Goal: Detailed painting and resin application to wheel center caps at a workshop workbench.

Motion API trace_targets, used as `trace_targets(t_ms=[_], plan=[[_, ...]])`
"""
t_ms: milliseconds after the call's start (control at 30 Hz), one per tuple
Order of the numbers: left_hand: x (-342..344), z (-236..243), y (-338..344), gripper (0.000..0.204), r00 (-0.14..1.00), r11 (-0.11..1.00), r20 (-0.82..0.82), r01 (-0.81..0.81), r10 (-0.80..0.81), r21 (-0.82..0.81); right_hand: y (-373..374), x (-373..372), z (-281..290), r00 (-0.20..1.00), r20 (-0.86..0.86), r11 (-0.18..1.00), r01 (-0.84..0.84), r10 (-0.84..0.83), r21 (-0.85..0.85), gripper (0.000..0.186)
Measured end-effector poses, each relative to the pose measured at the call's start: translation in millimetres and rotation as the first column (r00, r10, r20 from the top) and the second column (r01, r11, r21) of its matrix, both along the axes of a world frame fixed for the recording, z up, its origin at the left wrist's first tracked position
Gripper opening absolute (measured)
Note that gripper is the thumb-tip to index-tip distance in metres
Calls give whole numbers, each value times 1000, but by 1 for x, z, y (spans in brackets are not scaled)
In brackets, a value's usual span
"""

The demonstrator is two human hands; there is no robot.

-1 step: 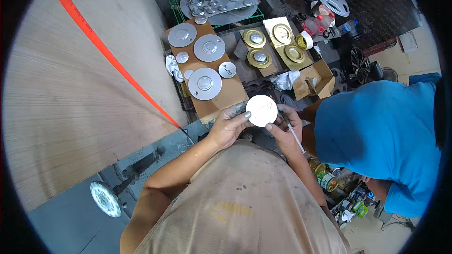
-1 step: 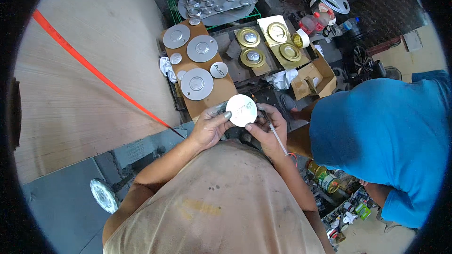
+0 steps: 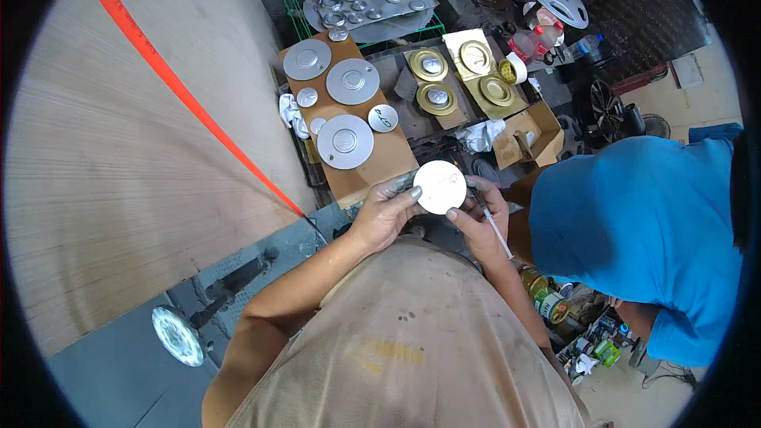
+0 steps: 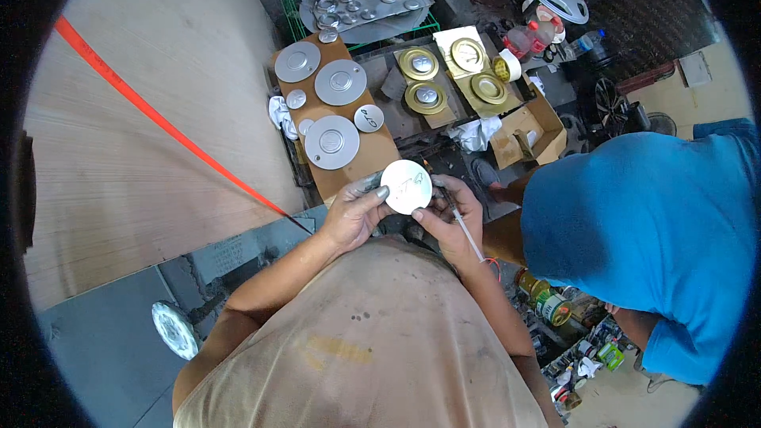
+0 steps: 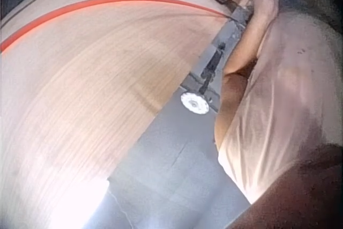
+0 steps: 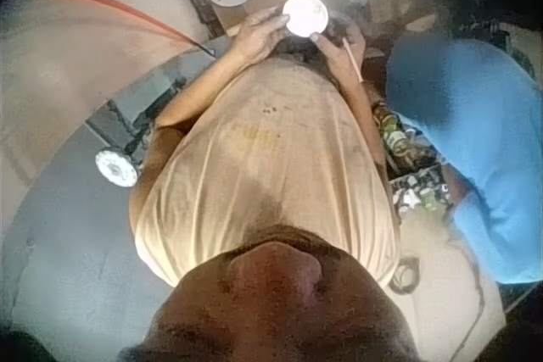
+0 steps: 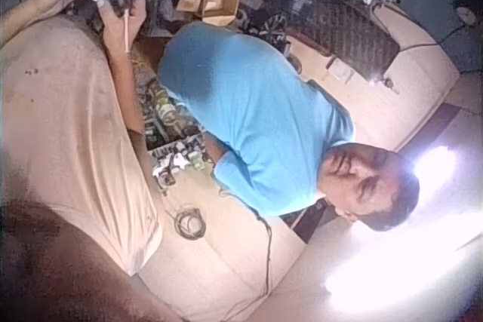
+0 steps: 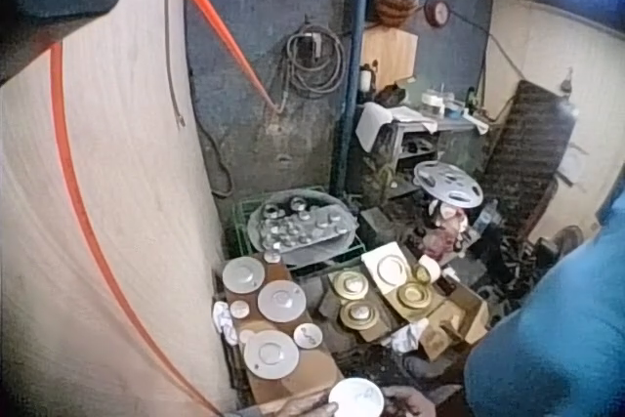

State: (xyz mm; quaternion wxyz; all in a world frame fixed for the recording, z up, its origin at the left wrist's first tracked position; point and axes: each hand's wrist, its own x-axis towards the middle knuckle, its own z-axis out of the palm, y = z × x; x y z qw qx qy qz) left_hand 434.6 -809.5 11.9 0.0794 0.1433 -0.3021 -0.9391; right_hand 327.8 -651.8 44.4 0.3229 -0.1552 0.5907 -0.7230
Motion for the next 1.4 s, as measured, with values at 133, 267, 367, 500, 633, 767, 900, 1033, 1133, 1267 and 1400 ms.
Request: trace_targets(t_ms=[133,267,367,500,633,767,900,1033,1133,1267,1400], plan=[[0,-7,-2,36,990,991,107,-97,87,97,-2,-1,0,994,32,993,-109,108,50,56],[14,-41,-14,33,918,981,347,-172,191,-85,-6,-4,-15,981,-50,971,-179,189,157,56],[38,-46,-29,28,866,876,500,248,-10,-413,-4,-15,-49,966,-146,941,-164,214,295,54],[61,-42,-25,25,869,958,495,154,-15,-240,-34,-31,-72,766,-405,672,-49,500,739,52],[69,-23,-36,27,855,999,518,2,-24,43,-73,-39,-117,554,-442,529,3,706,849,44],[77,-19,-46,33,829,993,559,-73,8,94,-101,-47,-147,477,-407,441,45,779,896,39],[85,-21,-51,39,899,997,437,-66,37,50,-122,-50,-146,488,-324,357,25,811,934,35],[82,-13,-50,36,883,995,462,-98,89,-5,-131,-53,-147,509,-243,278,7,826,961,32],[81,-9,-49,33,861,995,499,-102,97,-19,-132,-54,-144,521,-219,261,-8,825,965,36],[89,-25,-42,30,853,986,497,-117,161,-119,-123,-55,-151,489,-281,322,0,826,947,43],[100,-35,-40,26,837,979,511,-134,196,-155,-109,-54,-150,520,-356,426,-18,776,904,47]])
